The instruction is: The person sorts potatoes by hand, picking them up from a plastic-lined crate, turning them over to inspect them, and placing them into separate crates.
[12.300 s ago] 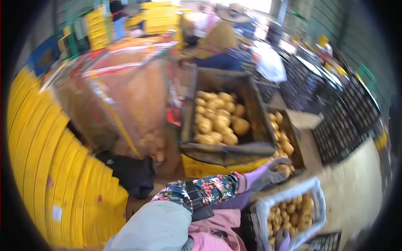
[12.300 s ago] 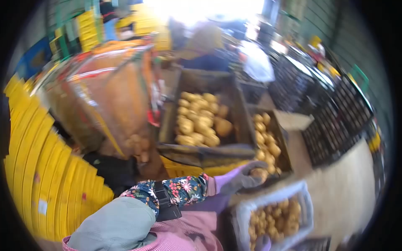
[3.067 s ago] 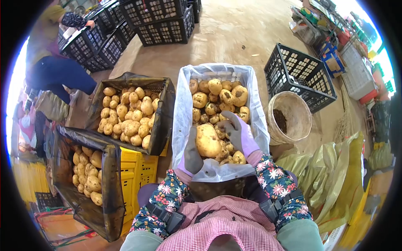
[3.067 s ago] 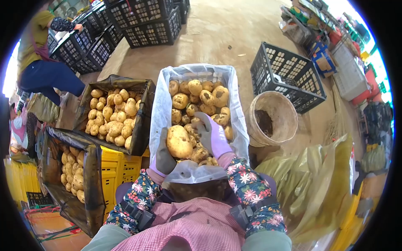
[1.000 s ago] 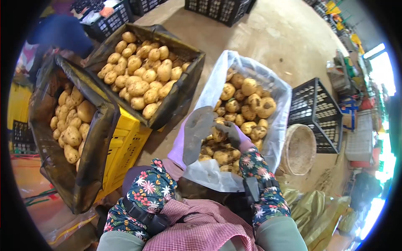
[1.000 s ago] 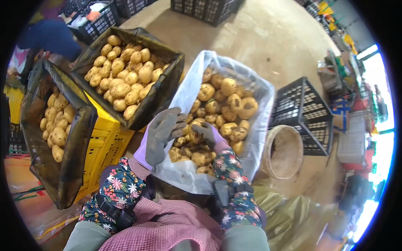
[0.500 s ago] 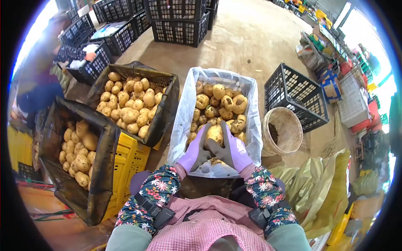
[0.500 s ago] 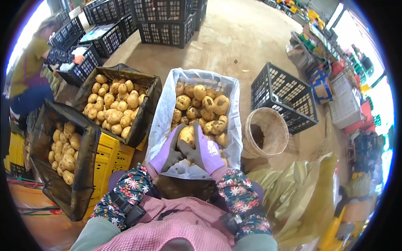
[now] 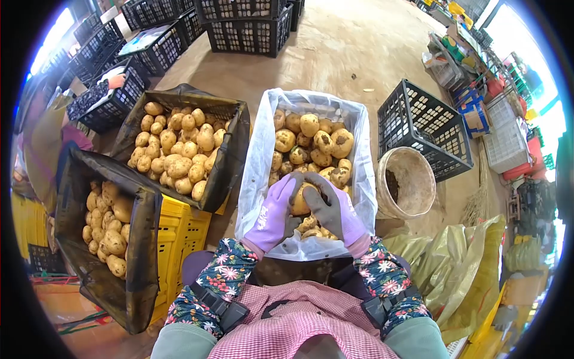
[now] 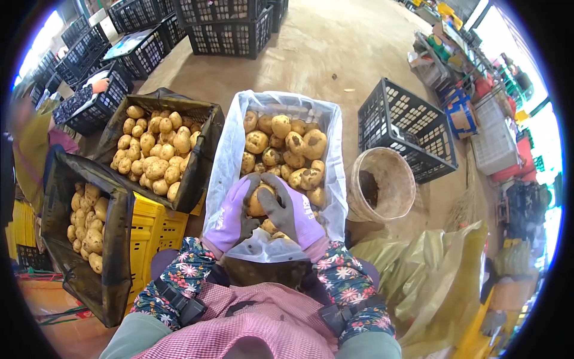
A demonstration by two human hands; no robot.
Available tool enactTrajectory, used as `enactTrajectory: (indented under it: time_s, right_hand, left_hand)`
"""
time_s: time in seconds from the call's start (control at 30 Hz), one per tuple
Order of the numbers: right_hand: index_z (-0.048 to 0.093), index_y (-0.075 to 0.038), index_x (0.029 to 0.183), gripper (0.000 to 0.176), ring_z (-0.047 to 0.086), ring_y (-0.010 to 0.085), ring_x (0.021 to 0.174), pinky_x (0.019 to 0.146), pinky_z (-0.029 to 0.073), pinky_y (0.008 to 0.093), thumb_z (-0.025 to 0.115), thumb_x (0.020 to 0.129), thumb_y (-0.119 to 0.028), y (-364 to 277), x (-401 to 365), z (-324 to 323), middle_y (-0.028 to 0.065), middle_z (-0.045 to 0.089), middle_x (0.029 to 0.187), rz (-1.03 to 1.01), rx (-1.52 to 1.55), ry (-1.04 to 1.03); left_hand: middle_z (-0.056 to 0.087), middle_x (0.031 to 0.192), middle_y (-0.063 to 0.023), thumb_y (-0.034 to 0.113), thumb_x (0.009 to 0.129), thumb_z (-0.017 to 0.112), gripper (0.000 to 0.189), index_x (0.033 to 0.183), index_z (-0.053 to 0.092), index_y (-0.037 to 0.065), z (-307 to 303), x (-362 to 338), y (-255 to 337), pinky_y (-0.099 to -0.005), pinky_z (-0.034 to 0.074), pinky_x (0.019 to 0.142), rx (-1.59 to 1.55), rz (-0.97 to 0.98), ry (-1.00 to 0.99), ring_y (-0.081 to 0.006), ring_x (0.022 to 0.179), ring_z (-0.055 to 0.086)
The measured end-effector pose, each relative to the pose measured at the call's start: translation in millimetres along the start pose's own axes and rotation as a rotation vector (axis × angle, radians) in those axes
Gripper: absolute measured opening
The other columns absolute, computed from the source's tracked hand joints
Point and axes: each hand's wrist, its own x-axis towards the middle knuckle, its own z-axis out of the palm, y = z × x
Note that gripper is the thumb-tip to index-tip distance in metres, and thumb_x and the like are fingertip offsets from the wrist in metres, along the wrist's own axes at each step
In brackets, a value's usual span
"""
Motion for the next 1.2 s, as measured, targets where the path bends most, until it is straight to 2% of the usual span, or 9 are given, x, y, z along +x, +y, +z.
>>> enactTrajectory:
  time_s: [0.1, 0.2, 0.33, 0.53, 0.6, 0.73, 0.9, 1.07, 1.2]
  right_hand:
    - [0.055, 0.003, 0.120, 0.031, 0.060, 0.0126, 0.083, 0.075, 0.049, 0.0218, 0.049, 0.097, -0.016, 18.2, 5.2, -10.7, 0.0100, 0.067, 0.100, 0.412, 0.596, 0.020]
    - [0.051, 0.003, 0.124, 0.033, 0.061, 0.0132, 0.087, 0.079, 0.048, 0.0225, 0.050, 0.097, -0.016, 22.2, 9.5, -12.1, 0.0103, 0.067, 0.099, 0.412, 0.683, 0.158]
    - [0.041, 0.005, 0.133, 0.055, 0.053, 0.0199, 0.115, 0.095, 0.043, 0.0319, 0.061, 0.091, -0.024, 6.5, 1.1, -3.7, 0.0159, 0.054, 0.126, 0.095, 0.378, -0.025]
    - [0.042, 0.000, 0.136, 0.071, 0.047, 0.0213, 0.122, 0.100, 0.039, 0.0357, 0.075, 0.079, -0.028, -5.0, -7.0, 10.4, 0.0173, 0.051, 0.128, -0.185, -0.368, -0.079]
    - [0.048, 0.001, 0.131, 0.057, 0.050, 0.0192, 0.116, 0.095, 0.042, 0.0324, 0.068, 0.086, -0.027, -4.2, -2.8, 10.3, 0.0138, 0.051, 0.127, -0.029, 0.353, -0.216]
    - [0.063, 0.000, 0.110, 0.031, 0.056, 0.0116, 0.097, 0.087, 0.043, 0.0243, 0.057, 0.094, -0.025, 2.8, 9.4, -8.3, 0.0029, 0.063, 0.104, 0.361, 0.744, -0.017]
    - [0.060, 0.002, 0.112, 0.027, 0.061, 0.0136, 0.097, 0.086, 0.048, 0.0261, 0.052, 0.097, -0.020, 44.1, 25.6, -70.1, 0.0055, 0.066, 0.104, 0.327, 0.405, 0.174]
    - [0.056, -0.003, 0.116, 0.032, 0.063, 0.0306, 0.096, 0.084, 0.050, 0.0372, 0.058, 0.089, -0.020, 74.0, 43.7, -94.8, 0.0132, 0.066, 0.104, 0.281, -0.736, -0.222]
    - [0.049, -0.018, 0.128, 0.050, 0.047, 0.0365, 0.118, 0.095, 0.041, 0.0459, 0.059, 0.079, -0.019, 137.4, 42.4, -46.9, 0.0119, 0.047, 0.132, -0.128, -1.079, -0.408]
  left_hand:
    - [0.044, 0.135, -0.0130, 0.003, 0.072, 0.076, 0.076, 0.137, 0.037, 0.004, 8.0, -2.7, 1.4, -0.0381, 0.042, 0.101, -0.314, -0.094, 0.053, -0.0281, 0.119, 0.051]
    - [0.047, 0.132, -0.0104, 0.017, 0.082, 0.068, 0.061, 0.136, 0.040, 0.007, -10.6, -2.7, 20.1, -0.0409, 0.045, 0.098, -1.365, -0.440, 0.002, -0.0258, 0.115, 0.054]
    - [0.054, 0.124, -0.0099, 0.040, 0.089, 0.058, 0.057, 0.135, 0.042, 0.010, -15.6, -4.8, 14.2, -0.0431, 0.044, 0.099, -1.778, -0.558, -0.056, -0.0246, 0.114, 0.054]
    - [0.057, 0.122, -0.0100, 0.047, 0.096, 0.045, 0.051, 0.129, 0.048, 0.008, -12.7, -4.8, 23.3, -0.0409, 0.043, 0.101, -1.749, -0.500, -0.108, -0.0245, 0.111, 0.057]
    - [0.059, 0.119, -0.0102, 0.045, 0.097, 0.041, 0.049, 0.128, 0.048, 0.007, -4.9, -3.9, 8.0, -0.0400, 0.047, 0.097, -1.689, -0.541, -0.065, -0.0246, 0.108, 0.059]
    - [0.062, 0.109, -0.0111, 0.046, 0.096, 0.041, 0.049, 0.120, 0.052, 0.005, -13.5, -4.1, -8.9, -0.0387, 0.054, 0.084, -1.721, -0.643, 0.153, -0.0244, 0.096, 0.063]
    - [0.058, 0.117, -0.0173, 0.051, 0.091, 0.046, 0.057, 0.125, 0.049, 0.007, -147.8, -13.6, 3.5, -0.0321, 0.057, 0.071, -1.215, -0.298, 0.744, -0.0214, 0.090, 0.064]
    - [0.036, 0.141, -0.0262, 0.041, 0.086, 0.055, 0.072, 0.140, 0.032, -0.001, -266.5, -88.0, -50.2, -0.0418, 0.046, 0.099, -1.782, 0.029, 0.947, -0.0382, 0.121, 0.048]
    - [0.037, 0.140, -0.0262, 0.041, 0.093, 0.049, 0.067, 0.138, 0.031, -0.005, -216.6, -53.1, -10.8, -0.0401, 0.053, 0.087, -1.421, -0.199, 0.995, -0.0348, 0.120, 0.050]
